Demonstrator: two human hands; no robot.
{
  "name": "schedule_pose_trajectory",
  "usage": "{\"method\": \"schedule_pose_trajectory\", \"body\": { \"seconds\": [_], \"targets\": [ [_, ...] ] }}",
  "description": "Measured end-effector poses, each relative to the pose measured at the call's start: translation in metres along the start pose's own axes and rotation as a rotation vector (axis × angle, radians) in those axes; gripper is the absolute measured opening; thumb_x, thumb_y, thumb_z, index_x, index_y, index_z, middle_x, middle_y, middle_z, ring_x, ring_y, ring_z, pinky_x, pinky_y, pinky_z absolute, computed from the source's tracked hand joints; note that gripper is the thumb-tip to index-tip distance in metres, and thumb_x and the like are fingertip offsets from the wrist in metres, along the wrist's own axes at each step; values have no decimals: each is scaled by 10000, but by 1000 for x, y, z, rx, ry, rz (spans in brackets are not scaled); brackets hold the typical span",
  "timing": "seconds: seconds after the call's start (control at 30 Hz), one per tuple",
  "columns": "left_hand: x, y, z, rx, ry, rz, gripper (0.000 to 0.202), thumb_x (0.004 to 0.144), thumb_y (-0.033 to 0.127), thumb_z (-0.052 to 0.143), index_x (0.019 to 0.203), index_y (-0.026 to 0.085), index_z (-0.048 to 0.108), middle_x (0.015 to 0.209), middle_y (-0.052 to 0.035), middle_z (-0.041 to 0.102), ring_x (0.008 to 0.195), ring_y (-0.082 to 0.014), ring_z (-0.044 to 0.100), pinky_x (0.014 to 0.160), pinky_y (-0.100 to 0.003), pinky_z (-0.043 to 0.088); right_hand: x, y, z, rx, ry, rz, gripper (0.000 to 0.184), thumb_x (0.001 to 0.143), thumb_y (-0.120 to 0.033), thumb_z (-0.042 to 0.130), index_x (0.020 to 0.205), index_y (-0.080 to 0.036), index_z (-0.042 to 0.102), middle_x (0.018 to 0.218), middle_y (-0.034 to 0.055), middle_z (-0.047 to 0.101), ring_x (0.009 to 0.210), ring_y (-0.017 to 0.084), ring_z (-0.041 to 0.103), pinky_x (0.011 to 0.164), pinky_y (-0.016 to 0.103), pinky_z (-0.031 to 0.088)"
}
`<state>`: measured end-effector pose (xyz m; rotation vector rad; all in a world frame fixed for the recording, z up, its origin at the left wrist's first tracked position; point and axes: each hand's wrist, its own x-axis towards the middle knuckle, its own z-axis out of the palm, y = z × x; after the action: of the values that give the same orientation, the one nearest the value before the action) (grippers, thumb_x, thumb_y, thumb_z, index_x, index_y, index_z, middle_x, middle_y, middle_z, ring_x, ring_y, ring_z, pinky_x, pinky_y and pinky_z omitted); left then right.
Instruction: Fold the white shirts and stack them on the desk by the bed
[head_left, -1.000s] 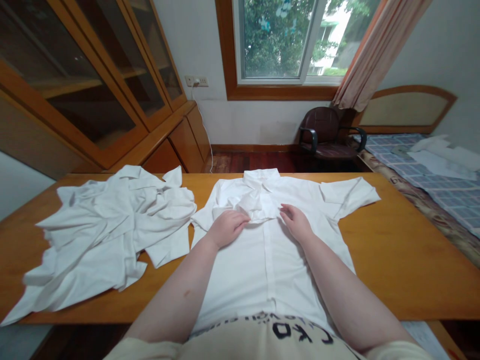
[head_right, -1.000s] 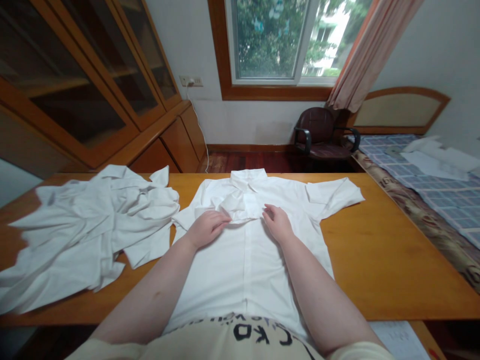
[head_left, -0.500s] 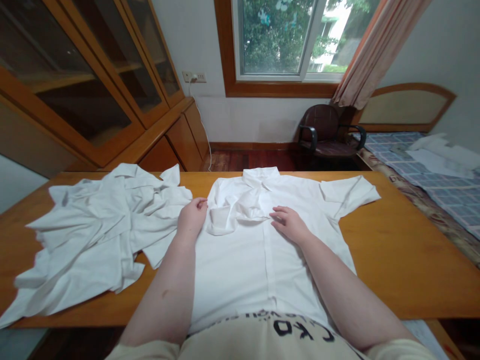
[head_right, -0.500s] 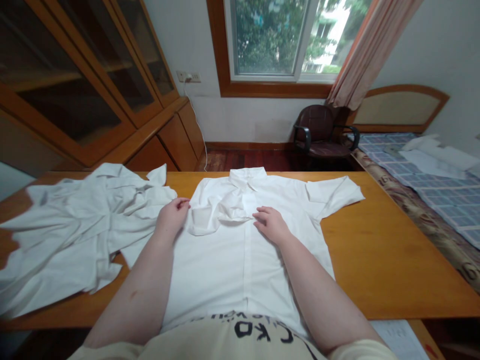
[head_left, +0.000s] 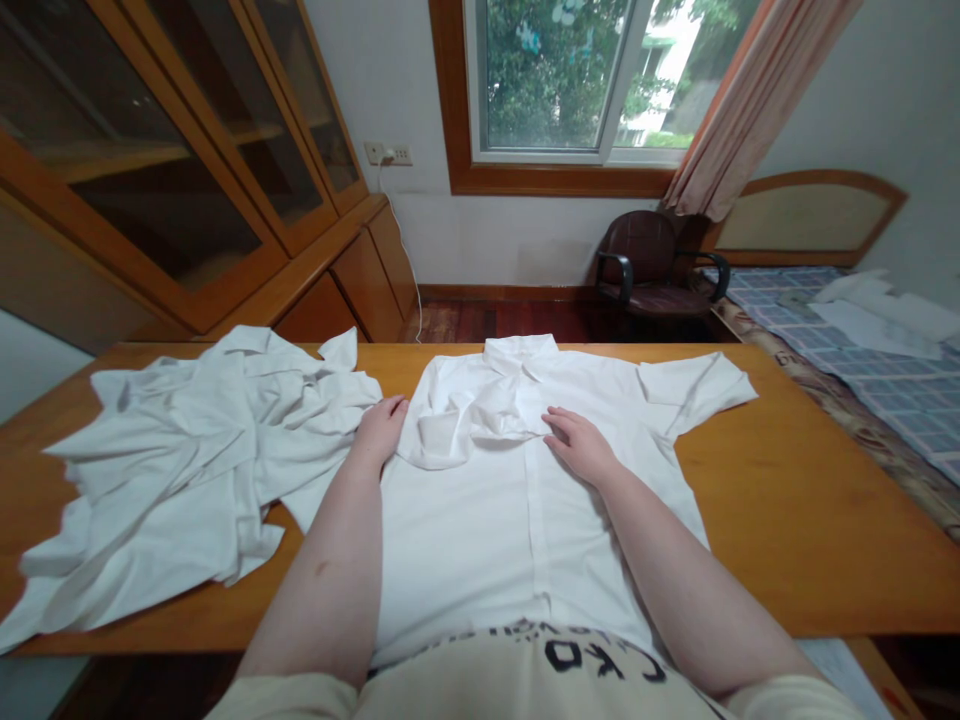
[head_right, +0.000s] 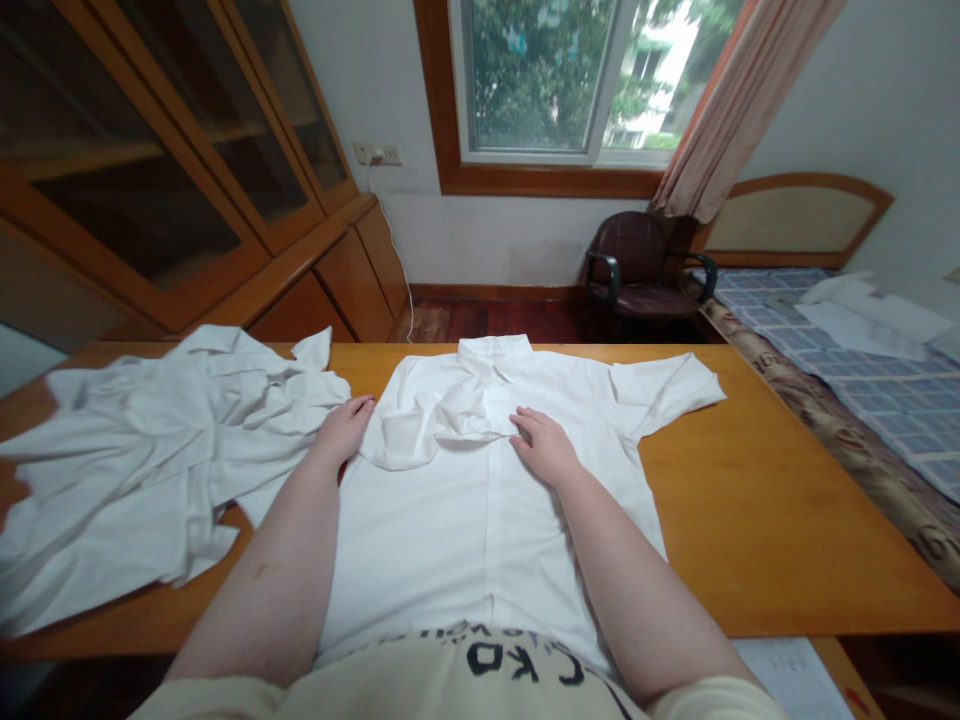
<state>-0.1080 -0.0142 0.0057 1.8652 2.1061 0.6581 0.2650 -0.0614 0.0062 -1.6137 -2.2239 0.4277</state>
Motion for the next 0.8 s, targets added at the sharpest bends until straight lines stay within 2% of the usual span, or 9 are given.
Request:
{"method": "schedule_pose_trajectory", "body": {
  "seconds": [0.2, 0.3, 0.4, 0.53, 0.67, 0.73, 0.8],
  "targets": [
    [9, 3, -1, -74, 18, -194, 322, 829, 326, 498, 1045, 197, 699, 1132, -78, 693, 1070, -252, 616, 945, -360, 454, -3, 28, -7, 74, 33, -19, 397, 865, -327, 555, 1239, -207, 616, 1359, 59, 545, 1262, 195, 476, 1082, 348, 349],
    [8, 12, 5, -61, 102, -286, 328, 824, 328, 510, 1056, 190, 696, 1086, -83, 704, 1025, -250, 628, 905, -350, 465, -5, 44, -12, 104, 55, -37, 385, 860, -319, 561, 1221, -204, 632, 1342, 74, 558, 1248, 217, 493, 1072, 380, 369],
    [5, 25, 13, -116, 159, -230, 311, 802, 335, 546, 1037, 200, 697, 999, -63, 718, 920, -214, 648, 838, -310, 481, -5, 52, -12, 94, 101, -54, 347, 863, -303, 561, 1178, -199, 662, 1301, 89, 590, 1216, 231, 522, 1054, 393, 391],
    [2, 39, 19, -215, 23, -142, 309, 729, 341, 634, 995, 195, 692, 871, -30, 719, 790, -168, 647, 735, -252, 477, -1, 53, -6, 52, 172, -82, 249, 870, -256, 554, 1052, -213, 717, 1174, 86, 666, 1129, 240, 578, 996, 403, 436],
    [0, 47, 19, -104, -42, -151, 215, 724, 347, 637, 879, 210, 696, 822, -21, 713, 747, -171, 634, 659, -254, 447, 1, 52, -5, 37, 203, -107, 219, 886, -204, 509, 894, -217, 727, 1002, 67, 718, 974, 221, 627, 911, 380, 471],
    [-1, 49, 19, -63, -27, -149, 182, 744, 351, 621, 834, 210, 693, 813, -24, 710, 749, -175, 629, 652, -256, 438, 1, 52, -6, 61, 214, -99, 225, 899, -216, 485, 905, -205, 710, 997, 75, 713, 947, 212, 630, 890, 368, 475],
    [-2, 51, 19, -48, 10, -158, 193, 762, 368, 606, 827, 207, 691, 815, -31, 709, 763, -181, 627, 657, -258, 436, -1, 51, -8, 85, 220, -93, 211, 886, -253, 517, 997, -191, 686, 1080, 91, 692, 998, 220, 619, 910, 377, 468]
  ]
}}
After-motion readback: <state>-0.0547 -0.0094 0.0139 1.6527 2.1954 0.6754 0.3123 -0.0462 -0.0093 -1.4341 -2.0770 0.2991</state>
